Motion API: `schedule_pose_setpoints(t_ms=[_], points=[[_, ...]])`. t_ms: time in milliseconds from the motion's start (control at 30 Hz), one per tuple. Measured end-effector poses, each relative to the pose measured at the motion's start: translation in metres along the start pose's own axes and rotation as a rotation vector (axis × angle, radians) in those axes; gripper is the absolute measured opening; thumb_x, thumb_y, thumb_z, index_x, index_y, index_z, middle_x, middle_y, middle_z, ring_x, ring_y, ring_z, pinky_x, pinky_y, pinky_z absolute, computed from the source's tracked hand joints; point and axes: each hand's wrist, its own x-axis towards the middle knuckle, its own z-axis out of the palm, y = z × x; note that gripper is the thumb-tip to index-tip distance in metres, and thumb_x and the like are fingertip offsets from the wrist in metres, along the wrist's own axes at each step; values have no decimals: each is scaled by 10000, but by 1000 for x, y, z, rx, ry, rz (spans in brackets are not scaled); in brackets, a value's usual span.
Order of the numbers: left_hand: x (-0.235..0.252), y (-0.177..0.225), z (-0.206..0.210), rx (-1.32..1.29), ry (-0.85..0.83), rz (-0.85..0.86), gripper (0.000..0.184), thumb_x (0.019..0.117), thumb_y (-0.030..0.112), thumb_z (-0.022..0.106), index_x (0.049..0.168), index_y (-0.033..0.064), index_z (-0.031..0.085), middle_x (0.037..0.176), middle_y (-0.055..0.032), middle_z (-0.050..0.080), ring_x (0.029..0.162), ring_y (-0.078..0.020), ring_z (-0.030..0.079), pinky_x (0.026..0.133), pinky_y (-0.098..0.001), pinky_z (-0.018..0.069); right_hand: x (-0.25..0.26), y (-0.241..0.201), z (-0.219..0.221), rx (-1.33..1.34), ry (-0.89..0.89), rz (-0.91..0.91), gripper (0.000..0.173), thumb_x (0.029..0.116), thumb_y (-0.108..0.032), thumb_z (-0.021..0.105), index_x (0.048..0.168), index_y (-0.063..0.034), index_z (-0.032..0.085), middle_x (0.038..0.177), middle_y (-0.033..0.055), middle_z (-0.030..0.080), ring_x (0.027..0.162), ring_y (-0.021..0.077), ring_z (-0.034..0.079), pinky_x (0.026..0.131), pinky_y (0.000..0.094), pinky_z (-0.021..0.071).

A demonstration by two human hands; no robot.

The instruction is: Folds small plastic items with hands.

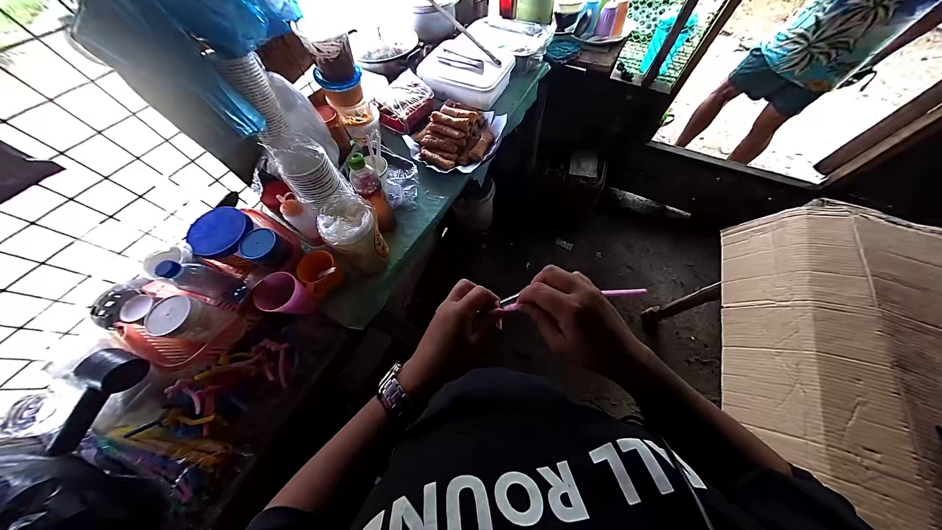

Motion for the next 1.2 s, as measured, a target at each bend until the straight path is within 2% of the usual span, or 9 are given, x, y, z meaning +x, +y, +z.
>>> schedule_pose_setpoints(t_ms=[167, 300, 467, 567, 667, 767, 900, 1067, 1200], points=[[-4, 8, -1, 58, -30, 96, 159, 966, 177, 672, 1021, 35, 716, 970, -113, 653, 855, -105, 642, 771, -185, 532, 11, 6, -8, -90, -6, -7, 223, 1003, -257, 574, 924, -163, 760, 885, 5, 685, 805, 151, 640, 761, 402, 460], [-6, 15, -7, 26, -109, 179, 147, 965, 174, 674, 992, 41, 730, 914, -96, 649, 816, -93, 629, 740, -175, 520, 24, 20, -21, 74, -229, 32, 183, 971, -305, 659, 921, -185, 788, 881, -31, 695, 823, 119, 638, 842, 475, 440], [-8, 23, -9, -112, -7, 175, 184, 955, 159, 694, 1033, -8, 693, 868, -85, 626, 759, -43, 580, 691, -135, 484, 35, 48, -3, 660, -434, 180, 138, 929, -183, 729, 935, -57, 784, 869, -36, 669, 804, -41, 587, 737, 146, 487], [-8, 18, -8, -181, 124, 67, 242, 962, 180, 700, 1098, -18, 671, 892, -62, 667, 770, -25, 612, 716, -167, 527, 26, 45, 15, 836, -364, 321, 110, 937, -125, 700, 956, -24, 741, 876, -62, 660, 782, -73, 567, 717, 115, 472], [-7, 12, -9, -228, 203, -30, 176, 951, 164, 713, 1064, 29, 703, 919, -18, 687, 807, -22, 638, 746, -187, 550, 16, 31, 25, 759, -295, 380, 161, 961, -192, 690, 996, -43, 738, 918, -58, 691, 789, -77, 577, 741, 127, 481], [-7, 6, -9, -241, 223, -114, 217, 945, 153, 720, 1128, 36, 702, 975, -13, 690, 836, -20, 637, 758, -180, 546, 4, 22, 32, 585, -220, 270, 217, 995, -234, 636, 1001, -46, 744, 888, -3, 697, 796, -8, 606, 759, 193, 508], [-4, 0, -7, -189, 230, -156, 217, 936, 173, 730, 1122, 60, 735, 945, 0, 673, 813, -1, 612, 745, -156, 520, -4, 3, 29, 187, -122, 140, 196, 998, -225, 587, 1010, -118, 752, 876, 29, 713, 837, 186, 676, 882, 526, 461], [0, 0, -12, -111, 138, -107, 190, 937, 227, 734, 1036, 66, 752, 898, -5, 671, 804, -1, 605, 743, -147, 507, -3, -17, 6, -262, -17, -15, 226, 1035, -230, 538, 966, -173, 746, 852, 20, 682, 844, 220, 664, 980, 539, 429], [2, 8, -14, -59, -46, -18, 168, 929, 200, 732, 989, 44, 750, 863, -51, 657, 791, -36, 607, 725, -153, 498, 18, -1, -16, -197, -96, -120, 209, 1019, -201, 574, 929, -159, 757, 838, 27, 696, 843, 220, 679, 938, 502, 490]])
